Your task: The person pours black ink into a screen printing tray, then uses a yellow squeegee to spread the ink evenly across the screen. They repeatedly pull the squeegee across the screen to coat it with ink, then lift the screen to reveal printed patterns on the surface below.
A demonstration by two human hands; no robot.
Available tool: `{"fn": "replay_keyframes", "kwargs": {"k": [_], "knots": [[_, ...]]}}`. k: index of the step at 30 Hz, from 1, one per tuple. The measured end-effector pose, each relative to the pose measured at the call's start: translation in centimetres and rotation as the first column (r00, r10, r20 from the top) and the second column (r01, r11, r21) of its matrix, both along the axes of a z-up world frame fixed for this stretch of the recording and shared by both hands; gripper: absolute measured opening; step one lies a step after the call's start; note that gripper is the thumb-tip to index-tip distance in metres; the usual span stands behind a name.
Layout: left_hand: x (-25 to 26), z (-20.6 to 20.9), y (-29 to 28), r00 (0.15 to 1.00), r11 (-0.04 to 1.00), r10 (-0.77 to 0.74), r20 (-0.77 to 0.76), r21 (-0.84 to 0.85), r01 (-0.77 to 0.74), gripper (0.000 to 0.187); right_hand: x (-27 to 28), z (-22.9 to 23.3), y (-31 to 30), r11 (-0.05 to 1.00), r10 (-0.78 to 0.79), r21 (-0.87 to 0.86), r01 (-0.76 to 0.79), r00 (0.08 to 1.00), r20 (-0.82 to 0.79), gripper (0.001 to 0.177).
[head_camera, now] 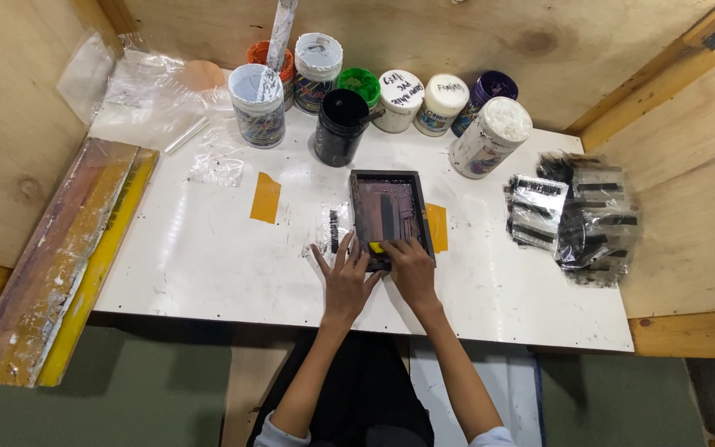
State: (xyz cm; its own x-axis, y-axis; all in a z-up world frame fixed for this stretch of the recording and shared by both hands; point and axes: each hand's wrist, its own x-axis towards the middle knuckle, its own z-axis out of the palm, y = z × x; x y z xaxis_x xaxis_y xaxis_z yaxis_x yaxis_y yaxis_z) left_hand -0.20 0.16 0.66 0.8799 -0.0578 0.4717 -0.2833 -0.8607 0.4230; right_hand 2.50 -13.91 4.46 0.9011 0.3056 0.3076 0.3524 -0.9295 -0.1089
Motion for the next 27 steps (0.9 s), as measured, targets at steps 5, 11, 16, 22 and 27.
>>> {"fn": "replay_keyframes", "kwargs": {"k": [5, 11, 16, 22, 27], "knots": [[0.0, -0.2, 0.0, 1.0, 1.0, -0.006, -0.008, -0.006, 0.006, 0.036, 0.2, 1.2, -0.2, 1.0, 0.019, -0.012, -0.02, 1.0, -0.013, 0.028], [0.1, -0.5, -0.1, 1.0, 1.0, -0.003, 0.008, -0.011, 0.003, 0.038, 5.8, 1.2, -1.5, 0.987, -0.074, 0.139, 0.078, 0.997, -0.036, 0.012], [0.1, -0.6, -0.1, 1.0, 1.0, 0.004, 0.011, 0.002, -0.004, 0.038, 9.9, 1.3, -0.5, 0.994, -0.083, 0.079, 0.073, 0.988, 0.134, 0.012], [0.1, -0.3, 0.0, 1.0, 1.0, 0.007, 0.009, -0.003, -0.007, 0.038, 9.6, -1.6, -1.2, 0.993, -0.046, -0.106, 0.06, 0.991, 0.129, 0.02], [0.1, -0.5, 0.0, 1.0, 1.0, 0.008, -0.004, -0.008, -0.008, 0.039, 6.7, -3.8, -2.8, 0.99, 0.004, -0.138, 0.009, 0.996, 0.09, 0.029]]}}
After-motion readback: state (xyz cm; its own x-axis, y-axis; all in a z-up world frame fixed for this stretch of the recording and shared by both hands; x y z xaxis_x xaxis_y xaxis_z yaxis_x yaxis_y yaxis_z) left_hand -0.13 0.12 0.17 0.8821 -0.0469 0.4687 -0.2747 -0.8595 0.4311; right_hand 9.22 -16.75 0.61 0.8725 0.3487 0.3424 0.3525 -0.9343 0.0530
